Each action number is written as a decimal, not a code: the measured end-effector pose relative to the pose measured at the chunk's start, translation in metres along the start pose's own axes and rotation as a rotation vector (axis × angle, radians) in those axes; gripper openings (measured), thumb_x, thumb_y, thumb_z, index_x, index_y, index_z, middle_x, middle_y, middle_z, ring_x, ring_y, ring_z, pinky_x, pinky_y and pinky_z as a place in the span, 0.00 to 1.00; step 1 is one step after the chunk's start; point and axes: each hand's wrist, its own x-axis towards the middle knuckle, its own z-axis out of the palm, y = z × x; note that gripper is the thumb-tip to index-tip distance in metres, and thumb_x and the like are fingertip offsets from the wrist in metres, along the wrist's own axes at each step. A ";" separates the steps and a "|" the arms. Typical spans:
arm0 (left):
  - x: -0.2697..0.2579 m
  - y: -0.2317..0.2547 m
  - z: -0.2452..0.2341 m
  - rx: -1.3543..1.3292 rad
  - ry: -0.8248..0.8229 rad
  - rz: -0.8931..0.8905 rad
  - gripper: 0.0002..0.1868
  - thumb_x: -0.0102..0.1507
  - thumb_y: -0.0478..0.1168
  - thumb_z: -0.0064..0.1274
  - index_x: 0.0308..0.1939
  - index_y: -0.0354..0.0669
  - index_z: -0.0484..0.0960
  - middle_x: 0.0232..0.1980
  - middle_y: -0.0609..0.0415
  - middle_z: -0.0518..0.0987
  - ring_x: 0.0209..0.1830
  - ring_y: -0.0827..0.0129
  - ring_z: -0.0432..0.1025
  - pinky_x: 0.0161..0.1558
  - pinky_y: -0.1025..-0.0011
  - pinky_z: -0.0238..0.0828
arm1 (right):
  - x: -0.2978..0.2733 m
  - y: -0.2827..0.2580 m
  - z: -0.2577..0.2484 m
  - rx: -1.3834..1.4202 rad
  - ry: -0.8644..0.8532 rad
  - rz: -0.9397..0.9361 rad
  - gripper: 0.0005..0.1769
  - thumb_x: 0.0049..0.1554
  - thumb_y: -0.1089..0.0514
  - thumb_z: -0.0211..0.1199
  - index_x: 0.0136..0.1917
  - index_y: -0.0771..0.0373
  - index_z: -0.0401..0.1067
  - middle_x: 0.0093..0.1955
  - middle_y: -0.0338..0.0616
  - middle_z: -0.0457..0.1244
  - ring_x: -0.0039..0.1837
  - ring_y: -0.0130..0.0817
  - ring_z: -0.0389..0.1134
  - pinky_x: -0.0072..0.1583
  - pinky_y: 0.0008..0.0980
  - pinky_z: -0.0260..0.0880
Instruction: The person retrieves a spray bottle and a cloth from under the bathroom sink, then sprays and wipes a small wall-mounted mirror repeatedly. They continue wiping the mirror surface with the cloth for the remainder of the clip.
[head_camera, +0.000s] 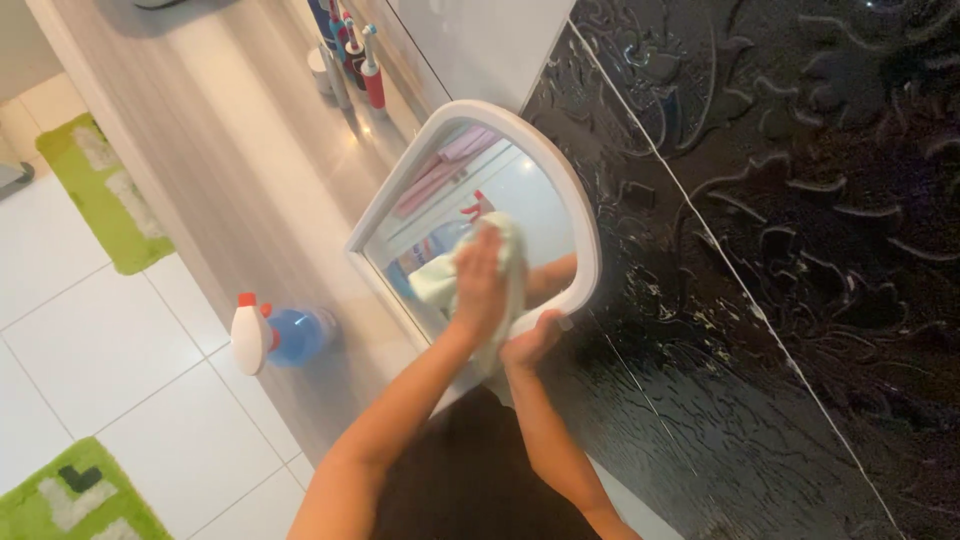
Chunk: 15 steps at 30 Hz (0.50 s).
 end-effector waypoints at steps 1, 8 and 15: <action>0.015 0.004 0.004 0.002 0.002 -0.002 0.28 0.52 0.27 0.43 0.58 0.32 0.65 0.59 0.38 0.65 0.57 0.51 0.63 0.55 0.62 0.53 | -0.003 0.002 0.003 -0.001 -0.003 0.001 0.35 0.59 0.40 0.39 0.67 0.71 0.49 0.70 0.64 0.40 0.72 0.51 0.36 0.70 0.47 0.31; 0.096 -0.024 0.023 0.046 0.143 0.042 0.25 0.58 0.32 0.46 0.59 0.38 0.64 0.61 0.44 0.64 0.60 0.56 0.62 0.56 0.65 0.55 | -0.002 -0.009 0.008 0.207 0.046 -0.033 0.35 0.59 0.45 0.44 0.67 0.74 0.46 0.71 0.65 0.37 0.72 0.52 0.35 0.70 0.48 0.29; 0.037 -0.013 0.005 0.096 0.165 -0.100 0.19 0.62 0.33 0.39 0.58 0.33 0.65 0.55 0.38 0.68 0.52 0.49 0.65 0.52 0.63 0.56 | 0.002 -0.013 -0.001 0.016 0.070 -0.094 0.30 0.58 0.46 0.44 0.45 0.80 0.67 0.44 0.54 0.60 0.49 0.39 0.51 0.58 0.46 0.49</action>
